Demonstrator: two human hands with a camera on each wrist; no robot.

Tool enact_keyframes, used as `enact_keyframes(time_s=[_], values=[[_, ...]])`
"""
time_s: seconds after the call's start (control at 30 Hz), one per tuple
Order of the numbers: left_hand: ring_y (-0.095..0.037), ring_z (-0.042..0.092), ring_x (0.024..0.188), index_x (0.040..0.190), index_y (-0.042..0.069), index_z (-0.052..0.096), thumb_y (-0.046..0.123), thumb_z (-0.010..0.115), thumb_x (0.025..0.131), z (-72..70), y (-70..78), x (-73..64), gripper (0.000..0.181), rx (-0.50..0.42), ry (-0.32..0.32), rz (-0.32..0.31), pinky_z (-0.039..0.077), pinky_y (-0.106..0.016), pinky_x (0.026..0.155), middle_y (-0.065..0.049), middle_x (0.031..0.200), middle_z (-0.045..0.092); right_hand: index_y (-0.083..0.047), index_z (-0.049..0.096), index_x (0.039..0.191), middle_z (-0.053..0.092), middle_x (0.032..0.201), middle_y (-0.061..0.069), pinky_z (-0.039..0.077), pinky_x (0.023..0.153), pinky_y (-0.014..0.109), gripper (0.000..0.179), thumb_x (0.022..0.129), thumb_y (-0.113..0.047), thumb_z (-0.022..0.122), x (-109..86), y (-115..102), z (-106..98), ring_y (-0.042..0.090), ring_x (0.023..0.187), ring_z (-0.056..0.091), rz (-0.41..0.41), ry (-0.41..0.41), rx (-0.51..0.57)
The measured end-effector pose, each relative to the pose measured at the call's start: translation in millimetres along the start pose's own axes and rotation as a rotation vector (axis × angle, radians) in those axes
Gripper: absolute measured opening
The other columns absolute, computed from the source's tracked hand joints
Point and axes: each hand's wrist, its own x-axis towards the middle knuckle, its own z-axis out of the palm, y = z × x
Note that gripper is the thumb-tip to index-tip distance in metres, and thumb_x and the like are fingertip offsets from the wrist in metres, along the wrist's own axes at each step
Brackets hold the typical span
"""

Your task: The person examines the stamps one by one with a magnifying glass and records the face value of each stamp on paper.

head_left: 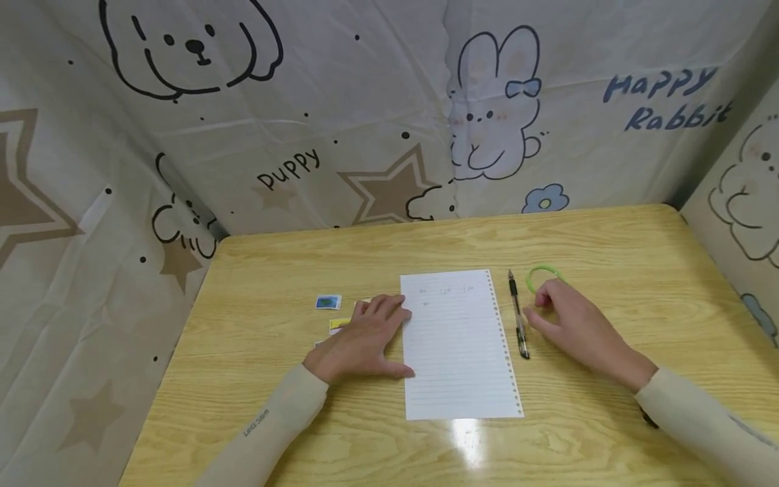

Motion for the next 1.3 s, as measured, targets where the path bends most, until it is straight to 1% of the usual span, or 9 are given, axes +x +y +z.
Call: enact_keyframes(time_s=[0.07,0.13,0.27,0.4,0.53,0.73,0.9,1.1,1.3], values=[[-0.036,0.031,0.155,0.155,0.008,0.050,0.064,0.082,0.090,0.0,-0.5,-0.8,0.091,-0.011,0.013,0.000,0.031,-0.058,0.116,-0.017,0.168,0.036,-0.008,0.058,0.105,0.057,0.095,0.005,0.043,0.069,0.035,0.024,0.102,-0.021,0.078,-1.5,2,-3,0.019,0.081,0.048,0.051,0.043,-0.011],[-0.037,0.031,0.155,0.156,0.008,0.049,0.062,0.081,0.092,0.1,-1.6,-1.5,0.090,-0.017,0.027,-0.001,0.030,-0.058,0.116,-0.016,0.168,0.037,-0.007,0.059,0.102,0.056,0.089,0.005,0.040,0.065,0.034,0.026,0.103,-0.024,0.078,-2.7,4,-6,0.020,0.076,0.047,0.099,0.058,-0.015],[-0.039,0.030,0.156,0.157,0.008,0.049,0.058,0.081,0.094,1.4,-5.7,-3.0,0.087,-0.019,0.046,-0.012,0.030,-0.060,0.118,-0.016,0.166,0.039,-0.006,0.059,0.095,0.056,0.081,0.004,0.040,0.061,0.034,0.030,0.103,-0.030,0.076,-4.9,9,-9,0.019,0.070,0.048,0.177,0.033,-0.023],[-0.040,0.028,0.157,0.159,0.005,0.049,0.056,0.082,0.094,1.0,-9.8,-5.1,0.089,-0.062,0.057,-0.027,0.028,-0.062,0.120,-0.017,0.166,0.040,-0.005,0.061,0.097,0.061,0.083,0.004,0.043,0.064,0.035,0.034,0.103,-0.034,0.077,-3.6,13,-10,0.019,0.071,0.053,0.222,0.000,-0.016],[-0.039,0.031,0.155,0.156,0.005,0.053,0.054,0.082,0.095,-0.1,-13.4,-7.1,0.084,-0.067,0.090,-0.024,0.031,-0.061,0.117,-0.016,0.163,0.043,-0.001,0.061,0.102,0.065,0.088,0.007,0.045,0.067,0.038,0.037,0.102,-0.034,0.079,-0.7,16,-10,0.020,0.075,0.056,0.250,-0.019,-0.009],[-0.037,0.038,0.149,0.150,0.006,0.059,0.046,0.080,0.100,-6.7,-20.1,-13.3,0.067,-0.007,0.159,-0.043,0.035,-0.057,0.115,-0.015,0.156,0.051,0.002,0.063,0.103,0.068,0.088,0.009,0.047,0.069,0.039,0.028,0.100,-0.020,0.080,1.9,18,-10,0.022,0.077,0.060,0.256,-0.023,-0.010],[-0.036,0.044,0.142,0.146,0.004,0.062,0.042,0.079,0.102,-12.5,-30.7,-19.7,0.061,0.031,0.224,-0.066,0.038,-0.056,0.111,-0.014,0.149,0.055,0.004,0.062,0.105,0.068,0.088,0.011,0.046,0.067,0.039,0.029,0.100,-0.018,0.080,0.7,19,-11,0.023,0.077,0.060,0.283,-0.032,0.004],[-0.037,0.046,0.139,0.146,0.003,0.063,0.039,0.078,0.103,-19.2,-45.2,-30.5,0.058,0.026,0.233,-0.121,0.037,-0.057,0.111,-0.016,0.146,0.056,0.005,0.063,0.110,0.067,0.089,0.011,0.046,0.066,0.037,0.029,0.101,-0.019,0.077,-1.6,17,-10,0.023,0.076,0.059,0.317,-0.046,0.010],[-0.039,0.046,0.139,0.146,0.001,0.062,0.038,0.078,0.103,-22.0,-55.6,-38.1,0.059,0.025,0.238,-0.152,0.036,-0.060,0.113,-0.018,0.144,0.056,0.006,0.065,0.110,0.068,0.090,0.012,0.047,0.066,0.038,0.030,0.103,-0.021,0.074,-3.3,17,-11,0.024,0.076,0.059,0.336,-0.067,0.016]])
